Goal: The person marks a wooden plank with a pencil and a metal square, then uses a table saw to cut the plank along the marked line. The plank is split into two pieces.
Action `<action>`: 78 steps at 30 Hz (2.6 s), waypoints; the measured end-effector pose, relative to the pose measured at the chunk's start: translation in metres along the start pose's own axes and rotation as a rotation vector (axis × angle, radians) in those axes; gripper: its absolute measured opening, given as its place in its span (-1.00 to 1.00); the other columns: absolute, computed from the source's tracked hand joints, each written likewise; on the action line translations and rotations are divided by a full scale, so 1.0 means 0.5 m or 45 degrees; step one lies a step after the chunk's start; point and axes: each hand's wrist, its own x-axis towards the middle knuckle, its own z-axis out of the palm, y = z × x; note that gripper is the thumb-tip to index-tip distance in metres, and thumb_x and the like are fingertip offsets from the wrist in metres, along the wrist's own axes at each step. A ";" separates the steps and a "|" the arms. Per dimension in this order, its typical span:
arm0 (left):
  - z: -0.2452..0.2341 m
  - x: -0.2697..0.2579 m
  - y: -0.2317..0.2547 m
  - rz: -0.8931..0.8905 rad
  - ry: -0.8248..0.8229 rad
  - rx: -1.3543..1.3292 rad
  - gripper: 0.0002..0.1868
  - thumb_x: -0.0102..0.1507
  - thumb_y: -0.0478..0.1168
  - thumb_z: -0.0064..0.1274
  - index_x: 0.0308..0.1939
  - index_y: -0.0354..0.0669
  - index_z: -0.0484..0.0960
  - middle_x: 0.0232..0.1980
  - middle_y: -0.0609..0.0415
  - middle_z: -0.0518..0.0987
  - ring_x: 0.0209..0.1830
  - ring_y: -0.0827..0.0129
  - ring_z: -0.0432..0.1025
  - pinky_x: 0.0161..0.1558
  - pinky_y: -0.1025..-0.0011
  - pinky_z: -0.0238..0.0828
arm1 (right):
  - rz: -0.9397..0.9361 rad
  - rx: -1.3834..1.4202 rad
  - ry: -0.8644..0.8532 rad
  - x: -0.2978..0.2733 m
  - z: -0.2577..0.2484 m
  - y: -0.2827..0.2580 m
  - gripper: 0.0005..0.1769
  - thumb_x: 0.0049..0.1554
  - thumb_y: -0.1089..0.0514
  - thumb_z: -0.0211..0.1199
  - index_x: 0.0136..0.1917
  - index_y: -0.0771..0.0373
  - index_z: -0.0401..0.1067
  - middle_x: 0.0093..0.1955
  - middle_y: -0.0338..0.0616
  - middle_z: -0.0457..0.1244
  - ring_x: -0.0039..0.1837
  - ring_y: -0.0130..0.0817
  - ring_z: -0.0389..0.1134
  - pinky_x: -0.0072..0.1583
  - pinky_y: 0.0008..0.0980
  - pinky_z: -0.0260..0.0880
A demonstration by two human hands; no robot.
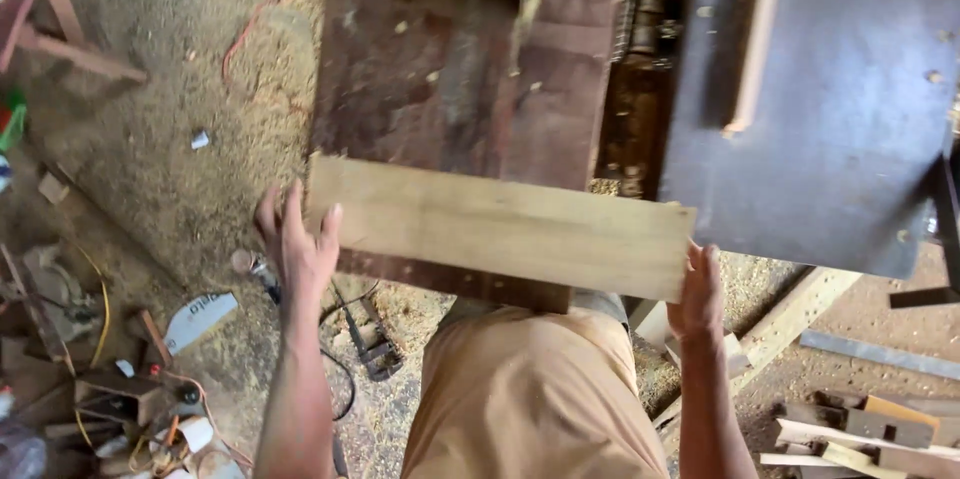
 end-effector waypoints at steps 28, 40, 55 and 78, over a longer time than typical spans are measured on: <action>0.278 0.180 0.157 -0.406 -0.296 -0.919 -0.58 0.36 -0.05 0.20 -0.16 -0.46 0.56 -0.22 -0.41 0.60 -0.16 -0.06 0.53 -0.08 -0.07 0.48 | -0.772 -0.998 0.357 0.419 -0.222 -0.148 -0.65 -0.16 0.33 0.40 -0.04 0.24 0.54 -0.07 0.06 0.39 0.05 -0.05 0.43 0.03 -0.07 0.47; 0.394 0.287 0.092 -0.319 -0.477 -0.691 -0.32 0.31 0.25 0.15 0.06 -0.41 0.59 -0.05 -0.50 0.57 0.06 -0.32 0.50 0.02 -0.05 0.47 | -0.798 -0.902 0.358 0.475 -0.190 -0.157 -0.69 -0.12 0.29 0.37 -0.04 0.21 0.53 -0.07 0.01 0.38 0.05 -0.09 0.42 0.06 -0.08 0.46; 0.302 0.355 0.177 -0.266 -0.268 -0.835 -0.36 0.34 0.19 0.16 -0.03 -0.49 0.59 -0.13 -0.49 0.62 -0.04 -0.23 0.57 -0.05 0.02 0.51 | -0.822 -0.775 0.450 0.492 -0.078 -0.161 -0.73 -0.08 0.25 0.33 -0.05 0.17 0.52 -0.07 -0.06 0.36 0.06 -0.14 0.39 0.10 -0.09 0.45; 0.355 0.390 0.170 -0.351 -0.321 -0.900 -0.54 0.32 0.16 0.13 -0.21 -0.21 0.58 -0.17 -0.23 0.69 -0.05 -0.11 0.60 -0.10 0.02 0.58 | -0.894 -0.497 0.807 0.524 -0.045 -0.223 -0.80 -0.01 0.18 0.26 -0.05 0.11 0.50 -0.06 -0.17 0.34 0.06 -0.23 0.36 0.16 -0.10 0.43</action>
